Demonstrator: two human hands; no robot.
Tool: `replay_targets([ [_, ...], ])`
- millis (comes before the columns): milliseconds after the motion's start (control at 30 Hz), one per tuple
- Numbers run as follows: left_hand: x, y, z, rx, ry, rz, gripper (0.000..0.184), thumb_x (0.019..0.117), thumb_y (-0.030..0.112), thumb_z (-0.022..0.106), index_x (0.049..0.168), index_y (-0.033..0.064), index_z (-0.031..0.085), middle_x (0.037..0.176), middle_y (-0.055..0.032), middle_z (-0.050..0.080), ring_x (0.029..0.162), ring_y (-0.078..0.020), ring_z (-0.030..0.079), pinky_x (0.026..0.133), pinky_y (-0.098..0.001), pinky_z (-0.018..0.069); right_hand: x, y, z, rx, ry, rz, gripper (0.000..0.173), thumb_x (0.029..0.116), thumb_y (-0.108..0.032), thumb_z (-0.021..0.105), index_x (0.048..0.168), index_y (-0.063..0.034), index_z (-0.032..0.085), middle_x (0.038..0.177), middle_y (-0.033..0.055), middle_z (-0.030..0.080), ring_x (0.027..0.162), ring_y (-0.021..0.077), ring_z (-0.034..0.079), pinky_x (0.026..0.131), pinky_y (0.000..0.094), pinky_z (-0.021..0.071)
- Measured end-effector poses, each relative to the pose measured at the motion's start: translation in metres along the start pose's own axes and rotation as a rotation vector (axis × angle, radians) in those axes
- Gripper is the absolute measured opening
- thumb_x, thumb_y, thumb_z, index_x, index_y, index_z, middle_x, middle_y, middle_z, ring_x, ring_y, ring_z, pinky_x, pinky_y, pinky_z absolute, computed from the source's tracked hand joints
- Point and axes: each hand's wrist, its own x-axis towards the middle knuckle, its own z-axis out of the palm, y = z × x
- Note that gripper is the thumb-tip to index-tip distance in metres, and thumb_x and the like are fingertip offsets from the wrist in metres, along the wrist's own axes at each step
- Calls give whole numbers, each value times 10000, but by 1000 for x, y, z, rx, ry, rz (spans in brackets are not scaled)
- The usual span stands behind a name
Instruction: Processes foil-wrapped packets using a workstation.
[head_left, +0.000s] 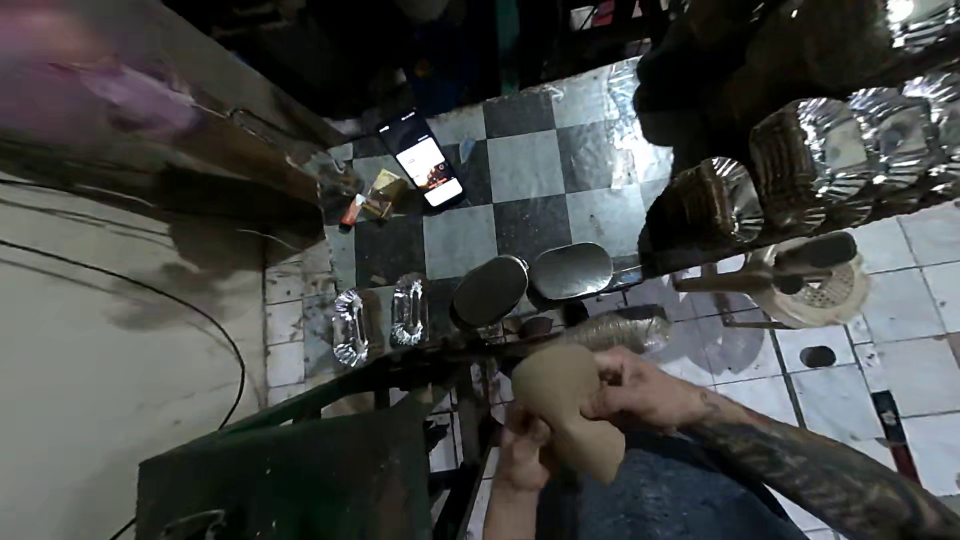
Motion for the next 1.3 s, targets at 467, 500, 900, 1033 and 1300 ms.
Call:
replay_targets([
  [467,176,-142,18,1433,-287,-584,607,1105,468,331,1229,-9,684,1306,-236,655,1280,-377,593,1087,-596,429,-75,74,-84,-1306,-392,580,316,980,-84,593,1227,-172,769,1010,211,768,940,453,727,847,666,532],
  [500,166,-129,16,1406,-247,-495,593,1105,458,341,1207,-6,696,1271,-229,672,1252,-367,612,1083,-586,436,-69,65,-84,-1310,-457,588,335,987,-89,590,1271,-172,747,1027,223,763,954,463,724,860,679,529],
  [900,-26,144,-83,488,997,854,424,1114,276,318,1412,56,523,1322,-61,627,1170,-92,610,1005,-318,520,4,40,-36,-1489,-864,505,404,1009,-103,583,1404,-161,641,1232,259,701,1117,512,666,962,737,475],
  [1033,-44,202,-124,589,1080,854,547,1122,468,239,1599,218,338,1590,-45,438,1419,-188,453,1158,-461,395,32,62,-18,-1623,-834,462,351,1054,-300,554,1376,-219,668,1130,235,741,1054,482,699,912,710,514],
  [1300,-138,153,-227,1233,1390,-145,576,1053,499,497,1491,126,536,1463,-154,577,1400,-345,498,1209,-634,233,85,110,105,-1727,-945,414,361,1043,-253,559,1390,-264,659,1176,194,743,1088,454,699,949,687,510],
])
